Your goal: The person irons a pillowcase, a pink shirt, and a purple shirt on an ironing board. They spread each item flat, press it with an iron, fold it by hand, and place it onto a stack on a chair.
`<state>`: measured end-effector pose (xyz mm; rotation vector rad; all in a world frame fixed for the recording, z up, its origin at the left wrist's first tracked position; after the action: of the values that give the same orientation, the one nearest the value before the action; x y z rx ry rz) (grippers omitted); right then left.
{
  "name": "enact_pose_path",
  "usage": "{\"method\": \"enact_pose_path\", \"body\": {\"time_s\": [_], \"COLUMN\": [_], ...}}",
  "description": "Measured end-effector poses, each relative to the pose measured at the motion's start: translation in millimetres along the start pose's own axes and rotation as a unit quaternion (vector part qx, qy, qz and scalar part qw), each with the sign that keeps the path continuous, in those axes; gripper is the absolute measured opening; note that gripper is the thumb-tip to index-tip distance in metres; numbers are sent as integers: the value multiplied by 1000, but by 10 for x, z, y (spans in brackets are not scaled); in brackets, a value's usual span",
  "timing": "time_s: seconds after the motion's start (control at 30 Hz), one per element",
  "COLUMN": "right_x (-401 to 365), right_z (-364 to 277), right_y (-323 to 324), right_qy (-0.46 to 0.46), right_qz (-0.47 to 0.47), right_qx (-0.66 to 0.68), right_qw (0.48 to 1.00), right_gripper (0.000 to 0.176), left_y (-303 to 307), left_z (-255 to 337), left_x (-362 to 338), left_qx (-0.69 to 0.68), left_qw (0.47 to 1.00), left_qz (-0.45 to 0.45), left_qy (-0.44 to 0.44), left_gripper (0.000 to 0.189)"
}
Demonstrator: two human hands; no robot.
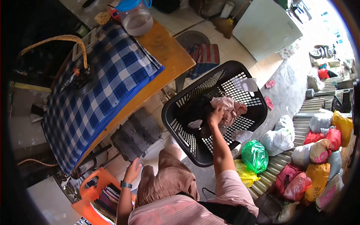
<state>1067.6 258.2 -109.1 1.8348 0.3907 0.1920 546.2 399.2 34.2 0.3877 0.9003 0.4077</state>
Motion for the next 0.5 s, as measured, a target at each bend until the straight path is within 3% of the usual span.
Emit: {"method": "enact_pose_path", "body": {"time_s": [0.03,0.07,0.1,0.2,0.23,0.27,0.3,0.33,0.37,0.4,0.43,0.5], "right_x": [148,277,299,402,467,431,383,334,265,42,-142,-496], "right_z": [142,349,474,832,957,1020,1013,956,847,241,-85,-783], "right_y": [-4,-57,-60,-156,-268,-352,-325,-253,-163,651,1132,1929], "right_qy": [-49,44,27,75,9,-59,-61,-69,-72,-43,-39,171], "right_qz": [-54,41,26,-4,-169,-325,-324,-216,-98,-69,-71,-31], "right_qx": [-12,-85,-180,-242,-113,22,22,211,391,516,502,467], "right_qw": [997,995,983,967,979,944,944,951,912,853,861,867], "right_gripper": [73,76,68,54,50,46,46,44,41,37,35,19], "left_y": [4,9,-1,-75,-81,-89,-107,-116,-109,-96,-69,44], "left_z": [1,8,25,-89,-93,-46,13,81,179,302,457,838], "left_x": [10,23,42,52,55,45,29,32,53,87,126,247], "left_qx": [2,9,15,37,38,48,57,49,51,23,-5,-8], "left_qw": [1000,1000,1000,999,999,998,996,996,996,996,994,988], "left_qz": [-1,-6,-10,-26,-27,-46,-64,-67,-68,-77,-86,-81], "left_qy": [0,1,3,16,15,9,2,-8,-12,-41,-70,-130], "left_gripper": [46,46,46,46,46,46,46,44,44,43,42,43]}}
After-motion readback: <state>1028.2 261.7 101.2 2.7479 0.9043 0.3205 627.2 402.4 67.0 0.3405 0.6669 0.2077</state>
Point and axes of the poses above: each hand's wrist, its own x-axis towards the middle knuckle, its own y-axis out of the back of the hand, z = x × y, the point moved 4 cm from there along x, towards the middle knuckle, and after that the axes turned 8 degrees about -z, right-handed, at the moved point
